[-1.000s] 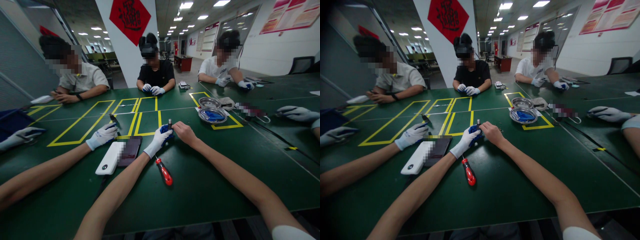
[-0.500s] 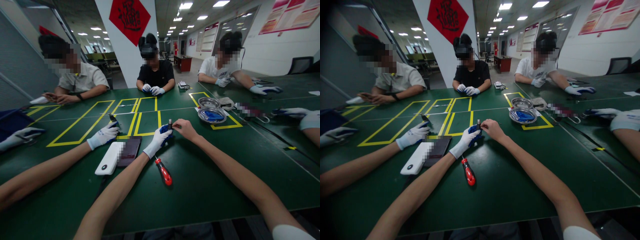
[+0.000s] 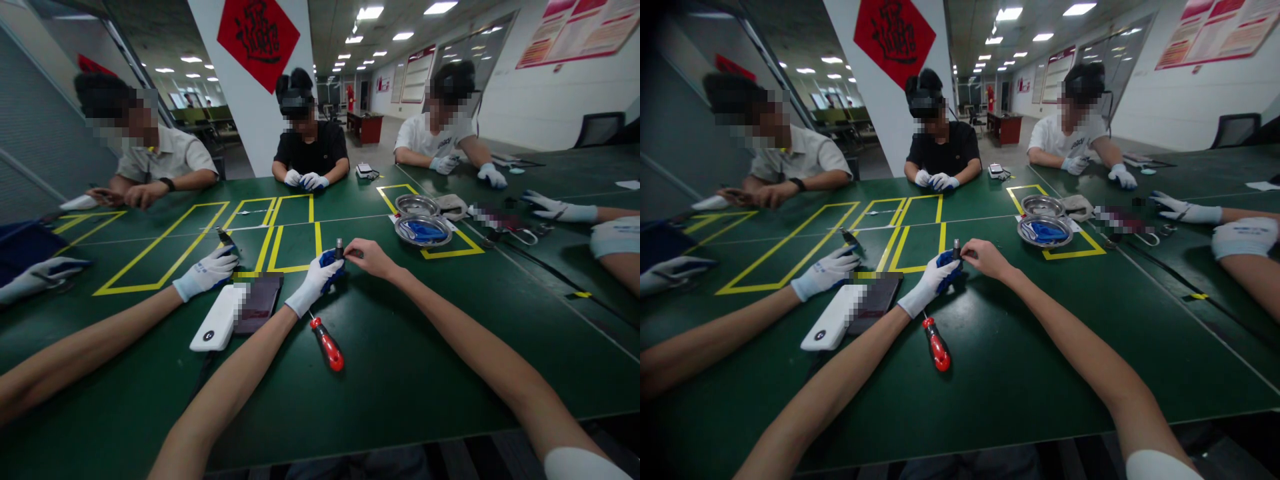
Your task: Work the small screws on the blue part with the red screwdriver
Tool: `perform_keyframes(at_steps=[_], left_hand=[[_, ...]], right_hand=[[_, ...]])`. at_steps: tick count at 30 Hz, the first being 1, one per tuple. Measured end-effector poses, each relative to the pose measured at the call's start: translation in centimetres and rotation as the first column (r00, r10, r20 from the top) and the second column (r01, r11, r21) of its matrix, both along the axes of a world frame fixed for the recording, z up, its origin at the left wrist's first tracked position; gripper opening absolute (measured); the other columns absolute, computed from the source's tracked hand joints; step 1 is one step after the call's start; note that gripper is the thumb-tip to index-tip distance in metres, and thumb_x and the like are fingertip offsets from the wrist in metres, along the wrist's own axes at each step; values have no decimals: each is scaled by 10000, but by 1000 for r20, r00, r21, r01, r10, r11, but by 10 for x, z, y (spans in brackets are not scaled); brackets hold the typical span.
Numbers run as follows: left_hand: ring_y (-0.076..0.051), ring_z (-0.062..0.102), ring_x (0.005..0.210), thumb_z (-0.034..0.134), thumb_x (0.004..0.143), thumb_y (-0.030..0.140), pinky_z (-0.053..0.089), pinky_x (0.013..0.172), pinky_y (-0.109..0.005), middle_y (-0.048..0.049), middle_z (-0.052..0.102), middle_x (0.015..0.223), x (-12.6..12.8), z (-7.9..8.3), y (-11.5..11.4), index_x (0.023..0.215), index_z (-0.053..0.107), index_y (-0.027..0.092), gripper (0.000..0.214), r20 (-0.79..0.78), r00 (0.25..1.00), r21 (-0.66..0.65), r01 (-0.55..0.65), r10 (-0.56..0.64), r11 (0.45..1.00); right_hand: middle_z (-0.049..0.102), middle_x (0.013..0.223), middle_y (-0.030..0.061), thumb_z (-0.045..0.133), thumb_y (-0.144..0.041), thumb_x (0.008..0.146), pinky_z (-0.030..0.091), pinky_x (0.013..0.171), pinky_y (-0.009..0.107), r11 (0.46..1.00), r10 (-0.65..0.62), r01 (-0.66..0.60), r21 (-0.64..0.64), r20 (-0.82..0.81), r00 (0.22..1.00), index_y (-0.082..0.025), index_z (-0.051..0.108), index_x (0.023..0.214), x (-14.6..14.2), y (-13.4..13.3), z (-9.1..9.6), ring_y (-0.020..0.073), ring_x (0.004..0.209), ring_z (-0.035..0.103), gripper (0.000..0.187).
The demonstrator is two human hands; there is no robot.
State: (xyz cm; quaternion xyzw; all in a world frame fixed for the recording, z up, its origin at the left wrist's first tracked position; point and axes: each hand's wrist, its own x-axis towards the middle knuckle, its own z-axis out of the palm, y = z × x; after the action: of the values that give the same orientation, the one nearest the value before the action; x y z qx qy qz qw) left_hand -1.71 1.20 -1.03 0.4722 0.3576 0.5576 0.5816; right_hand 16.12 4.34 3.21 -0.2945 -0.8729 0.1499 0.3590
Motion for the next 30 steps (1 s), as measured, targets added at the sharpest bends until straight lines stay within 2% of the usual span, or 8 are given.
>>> perform_keyframes(at_steps=[5,8,10,13,16,21,26,30], left_hand=[[-150,602,783,803,595,303,490,776,-305,-60,659,921,0,-3,3,965,621,124,450,-14,1000,52,-24,25,998],[-156,598,802,817,564,306,490,798,-310,-48,657,894,1,-3,4,907,614,130,436,13,999,69,-47,46,997],[-162,601,806,815,569,327,498,794,-322,-49,658,901,1,-2,4,914,606,136,446,19,998,33,-56,56,998],[-164,615,805,799,605,351,511,766,-332,-61,650,966,1,-2,2,989,583,149,485,65,997,-32,-46,48,998],[-136,608,745,800,606,344,504,702,-287,-48,635,934,0,-2,2,984,567,153,484,89,993,-43,-70,73,997],[-69,516,576,789,613,354,419,542,-204,22,566,754,-4,-4,8,940,554,174,442,67,988,-33,-141,143,990],[-72,520,596,773,636,351,428,563,-207,18,564,771,-9,-9,14,973,562,177,434,62,989,-3,-136,136,991],[-92,562,666,786,623,305,469,631,-235,-3,584,840,-11,-15,18,972,567,164,435,69,992,19,-111,109,994]], right_hand=[[626,830,34,563,-130,826,473,673,275,994,-73,70,81,42,996,-156,631,960,-5,-19,9,145,702,573,152],[633,1019,78,533,-108,839,478,780,296,973,38,-78,217,182,983,-154,594,1081,-12,-55,12,178,906,590,254],[599,1185,89,513,-94,855,465,848,309,904,187,-307,297,370,910,-175,550,1185,-16,-84,10,197,1074,549,342],[509,1351,87,494,-98,887,455,845,323,738,275,-563,372,597,754,-213,483,1281,-20,-119,7,212,1180,496,410],[536,1313,98,475,-126,917,453,774,305,643,233,-628,439,669,706,-202,534,1190,-21,-134,7,198,1108,541,289],[618,1149,78,473,-207,943,435,662,257,497,258,-683,536,660,706,-194,576,1043,-19,-127,2,146,924,601,144],[642,1123,74,482,-243,939,444,634,245,504,263,-592,629,541,799,-188,578,1021,-11,-115,-19,142,900,617,137],[659,1080,90,496,-244,925,468,646,247,562,297,-532,633,446,844,-168,565,995,-10,-108,-29,142,858,630,124]])
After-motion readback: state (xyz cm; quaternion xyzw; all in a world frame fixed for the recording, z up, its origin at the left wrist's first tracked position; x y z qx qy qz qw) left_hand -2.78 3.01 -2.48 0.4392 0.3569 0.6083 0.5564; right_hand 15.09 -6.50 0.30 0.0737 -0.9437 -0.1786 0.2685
